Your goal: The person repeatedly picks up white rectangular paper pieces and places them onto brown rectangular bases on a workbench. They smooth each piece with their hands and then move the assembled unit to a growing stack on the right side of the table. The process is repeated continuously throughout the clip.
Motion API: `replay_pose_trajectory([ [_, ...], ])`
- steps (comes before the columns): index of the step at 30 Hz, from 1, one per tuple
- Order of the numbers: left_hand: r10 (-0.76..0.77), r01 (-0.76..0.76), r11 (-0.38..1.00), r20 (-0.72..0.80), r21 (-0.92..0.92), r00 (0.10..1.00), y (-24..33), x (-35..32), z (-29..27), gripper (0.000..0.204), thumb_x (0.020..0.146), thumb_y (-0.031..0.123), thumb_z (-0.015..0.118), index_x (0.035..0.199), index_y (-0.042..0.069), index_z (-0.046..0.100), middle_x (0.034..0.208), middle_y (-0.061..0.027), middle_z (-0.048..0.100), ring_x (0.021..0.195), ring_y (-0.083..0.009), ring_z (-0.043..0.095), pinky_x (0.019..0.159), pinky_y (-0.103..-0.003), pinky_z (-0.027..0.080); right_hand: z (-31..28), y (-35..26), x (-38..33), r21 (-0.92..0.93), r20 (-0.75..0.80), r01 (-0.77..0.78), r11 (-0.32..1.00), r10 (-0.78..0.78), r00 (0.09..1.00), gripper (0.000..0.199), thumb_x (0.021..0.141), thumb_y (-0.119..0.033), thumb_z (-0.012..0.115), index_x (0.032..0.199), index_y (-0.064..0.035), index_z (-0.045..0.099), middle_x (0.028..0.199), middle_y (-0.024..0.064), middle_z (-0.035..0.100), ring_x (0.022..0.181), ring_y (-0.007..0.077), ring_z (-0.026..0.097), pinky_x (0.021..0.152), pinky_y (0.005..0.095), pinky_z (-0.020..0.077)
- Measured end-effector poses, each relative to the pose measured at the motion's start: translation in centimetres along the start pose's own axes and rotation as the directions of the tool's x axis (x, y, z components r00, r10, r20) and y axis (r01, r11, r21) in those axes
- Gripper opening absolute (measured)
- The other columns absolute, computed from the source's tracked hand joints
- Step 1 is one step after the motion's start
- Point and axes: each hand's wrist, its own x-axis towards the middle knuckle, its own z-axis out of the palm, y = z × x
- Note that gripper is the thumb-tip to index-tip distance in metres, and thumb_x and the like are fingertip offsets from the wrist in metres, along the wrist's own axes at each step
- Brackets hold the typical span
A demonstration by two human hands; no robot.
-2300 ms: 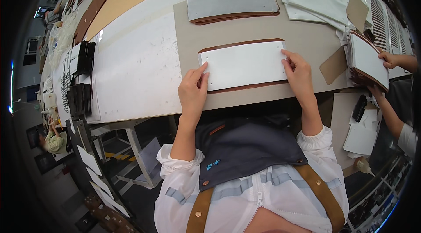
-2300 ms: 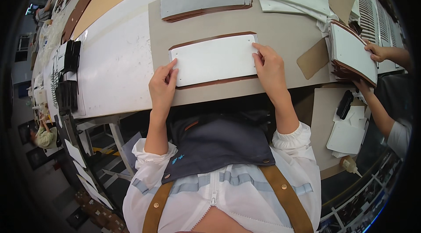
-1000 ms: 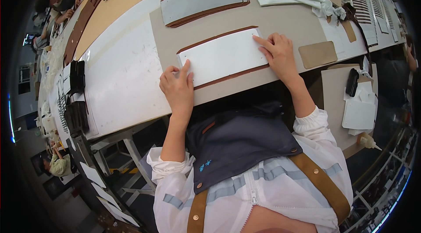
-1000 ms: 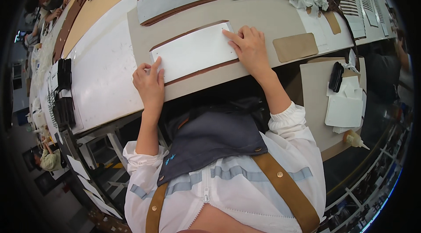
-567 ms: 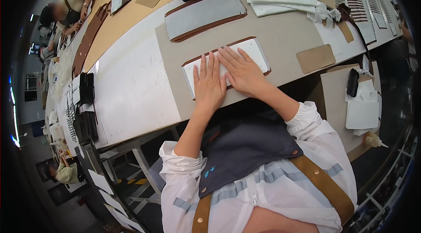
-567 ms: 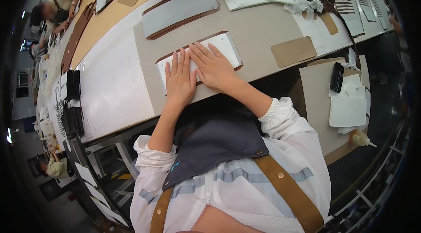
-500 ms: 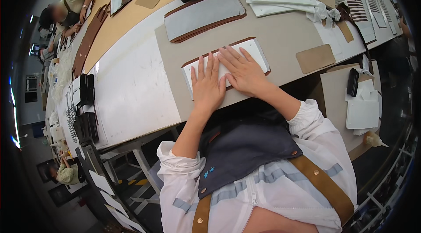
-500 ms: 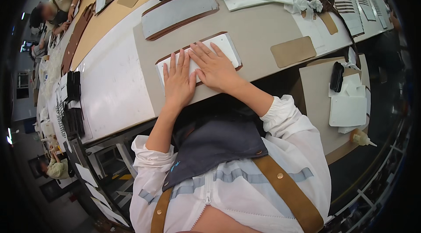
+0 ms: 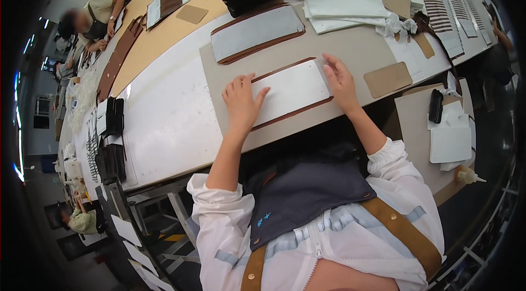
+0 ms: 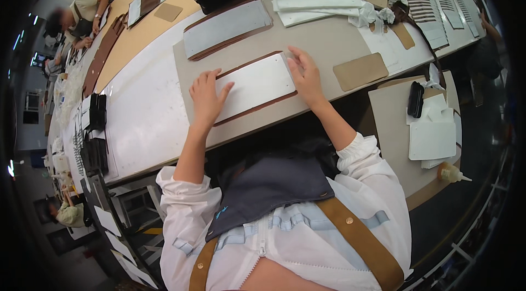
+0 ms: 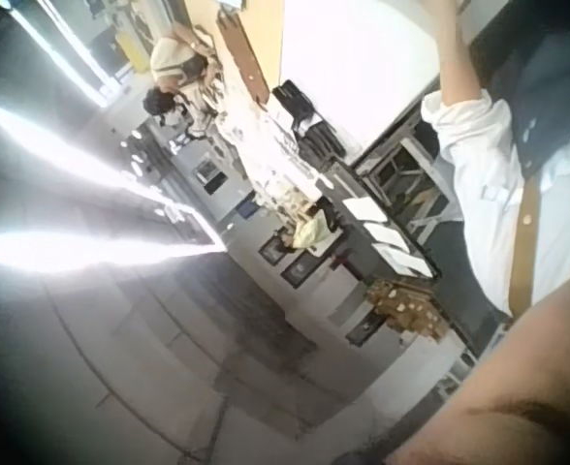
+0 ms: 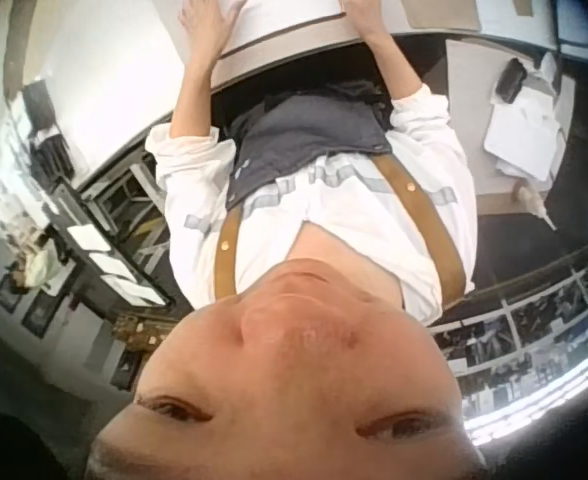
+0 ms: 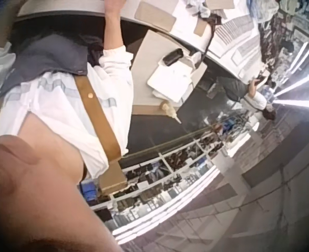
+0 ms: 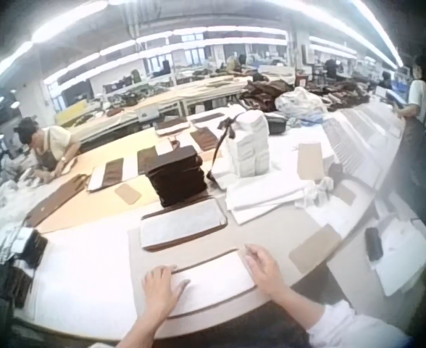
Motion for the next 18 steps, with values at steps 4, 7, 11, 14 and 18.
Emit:
replay_pose_trajectory([
  [4,-0.101,0.115,0.991,0.189,-0.069,0.977,-1.2,4.6,-1.0,0.025,0.089,0.027,0.077,0.102,0.008,0.068,0.100,-0.0056,0.065,0.103,-0.0281,0.056,0.099,-0.050,0.036,-0.7,0.5,0.6,-0.055,-0.025,-0.053,0.997,0.052,0.998,0.043,0.102,-0.013,0.061,0.143,-0.0010,0.055,0.138,0.0140,0.060,0.124,0.0185,0.057,0.102,0.0305,0.0473],
  [7,0.050,-0.045,0.989,0.032,-0.142,0.998,-0.6,5.4,-2.5,0.017,0.088,0.022,0.078,0.091,0.008,0.069,0.095,-0.0060,0.065,0.101,-0.0281,0.056,0.094,-0.046,0.041,-0.2,0.6,1.2,-0.145,-0.073,0.023,0.989,-0.034,0.997,0.037,0.101,-0.014,0.064,0.136,-0.0002,0.060,0.125,0.0111,0.066,0.106,0.0134,0.060,0.090,0.0279,0.0503],
  [11,0.147,-0.184,0.915,-0.128,-0.358,0.981,1.4,5.4,-4.0,0.015,0.089,0.016,0.077,0.094,0.005,0.068,0.099,-0.0095,0.066,0.102,-0.0300,0.058,0.090,-0.043,0.047,-1.3,-0.8,1.9,-0.011,0.026,-0.143,0.990,0.144,0.989,0.027,0.096,-0.016,0.071,0.116,0.0026,0.067,0.098,0.0049,0.068,0.082,0.0112,0.061,0.076,0.0270,0.0510],
  [14,0.127,-0.197,0.891,-0.193,-0.409,0.973,0.6,5.9,-3.0,0.019,0.091,0.015,0.075,0.101,0.003,0.065,0.107,-0.0121,0.068,0.108,-0.0332,0.060,0.093,-0.043,0.048,-4.3,-2.1,2.2,-0.014,-0.084,-0.127,0.992,0.125,0.989,0.025,0.096,-0.018,0.073,0.109,0.0024,0.068,0.090,-0.0004,0.064,0.080,0.0059,0.055,0.072,0.0246,0.0479],
  [18,0.163,-0.217,0.957,-0.263,-0.190,0.951,-4.2,7.5,-1.4,0.034,0.092,0.019,0.074,0.118,0.001,0.063,0.117,-0.0166,0.067,0.117,-0.0372,0.059,0.100,-0.047,0.047,-15.0,-6.8,3.3,-0.164,-0.312,-0.058,0.985,0.004,0.950,0.027,0.102,-0.024,0.068,0.115,0.0006,0.070,0.093,-0.0015,0.067,0.083,0.0045,0.056,0.076,0.0221,0.0478],
])
